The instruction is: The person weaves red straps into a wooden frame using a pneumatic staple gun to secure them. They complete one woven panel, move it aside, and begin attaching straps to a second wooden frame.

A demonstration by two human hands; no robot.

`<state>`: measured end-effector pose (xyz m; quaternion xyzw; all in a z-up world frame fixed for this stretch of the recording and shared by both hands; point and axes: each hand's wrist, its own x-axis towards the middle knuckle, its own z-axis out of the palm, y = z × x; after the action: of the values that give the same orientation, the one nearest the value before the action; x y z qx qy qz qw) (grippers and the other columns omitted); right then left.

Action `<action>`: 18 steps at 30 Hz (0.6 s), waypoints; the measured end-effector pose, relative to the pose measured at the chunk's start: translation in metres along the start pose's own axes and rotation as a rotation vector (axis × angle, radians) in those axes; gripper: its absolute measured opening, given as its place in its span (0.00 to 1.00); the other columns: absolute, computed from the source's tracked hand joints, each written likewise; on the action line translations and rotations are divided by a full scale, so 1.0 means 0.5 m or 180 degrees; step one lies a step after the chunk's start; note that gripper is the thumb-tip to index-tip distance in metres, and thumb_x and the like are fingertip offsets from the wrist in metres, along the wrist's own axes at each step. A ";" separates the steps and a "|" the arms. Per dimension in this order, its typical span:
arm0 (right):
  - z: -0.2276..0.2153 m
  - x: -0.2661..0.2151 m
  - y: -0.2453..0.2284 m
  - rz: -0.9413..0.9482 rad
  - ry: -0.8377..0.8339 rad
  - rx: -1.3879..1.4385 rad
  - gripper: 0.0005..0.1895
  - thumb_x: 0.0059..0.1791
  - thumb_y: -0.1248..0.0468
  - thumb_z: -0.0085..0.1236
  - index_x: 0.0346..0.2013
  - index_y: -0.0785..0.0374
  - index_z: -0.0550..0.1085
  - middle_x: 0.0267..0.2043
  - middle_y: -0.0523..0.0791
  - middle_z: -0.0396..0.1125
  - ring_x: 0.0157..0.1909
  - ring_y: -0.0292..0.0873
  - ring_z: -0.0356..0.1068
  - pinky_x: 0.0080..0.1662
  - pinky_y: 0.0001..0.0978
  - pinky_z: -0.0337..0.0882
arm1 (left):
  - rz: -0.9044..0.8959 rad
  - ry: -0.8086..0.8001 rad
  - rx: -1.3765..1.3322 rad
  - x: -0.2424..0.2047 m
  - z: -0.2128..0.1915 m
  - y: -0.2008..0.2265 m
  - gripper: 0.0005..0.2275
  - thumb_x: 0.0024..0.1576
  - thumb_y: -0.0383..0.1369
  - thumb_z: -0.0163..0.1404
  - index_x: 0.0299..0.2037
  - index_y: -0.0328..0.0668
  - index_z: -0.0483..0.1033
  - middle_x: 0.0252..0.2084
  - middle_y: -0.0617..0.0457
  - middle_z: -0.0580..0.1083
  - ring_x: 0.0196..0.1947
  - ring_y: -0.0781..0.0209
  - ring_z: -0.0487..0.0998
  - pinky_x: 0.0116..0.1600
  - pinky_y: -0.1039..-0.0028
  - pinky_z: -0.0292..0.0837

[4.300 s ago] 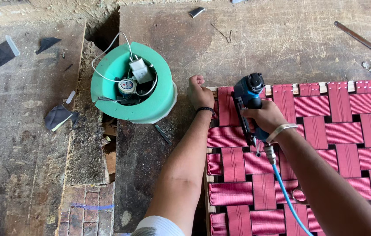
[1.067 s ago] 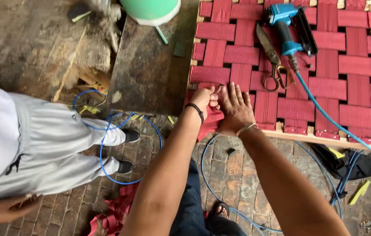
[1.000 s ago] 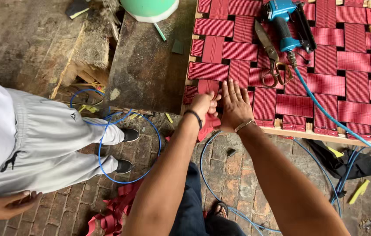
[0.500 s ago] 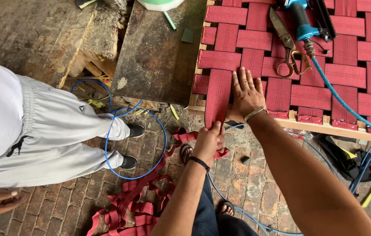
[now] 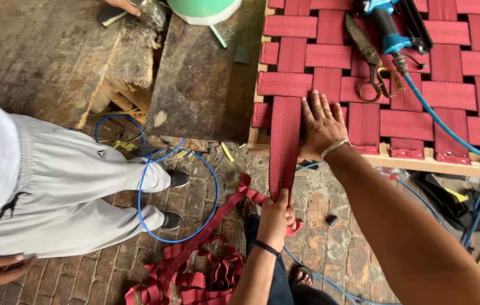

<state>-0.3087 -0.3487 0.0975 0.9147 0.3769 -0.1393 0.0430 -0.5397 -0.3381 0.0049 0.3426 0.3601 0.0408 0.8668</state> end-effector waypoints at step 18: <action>-0.029 -0.003 -0.008 0.0047 -0.0481 -0.0177 0.71 0.36 0.37 0.66 0.77 0.57 0.31 0.81 0.51 0.21 0.81 0.49 0.21 0.75 0.51 0.28 | 0.1153 -0.0206 0.1495 0.491 -0.228 -0.151 0.19 0.61 0.45 0.57 0.44 0.32 0.75 0.32 0.48 0.79 0.28 0.62 0.80 0.32 0.73 0.73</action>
<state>-0.3093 -0.3443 0.1122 0.9028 0.3695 -0.1971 0.0978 -0.4464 -0.2534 -0.2460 0.5936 0.2649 0.0995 0.7534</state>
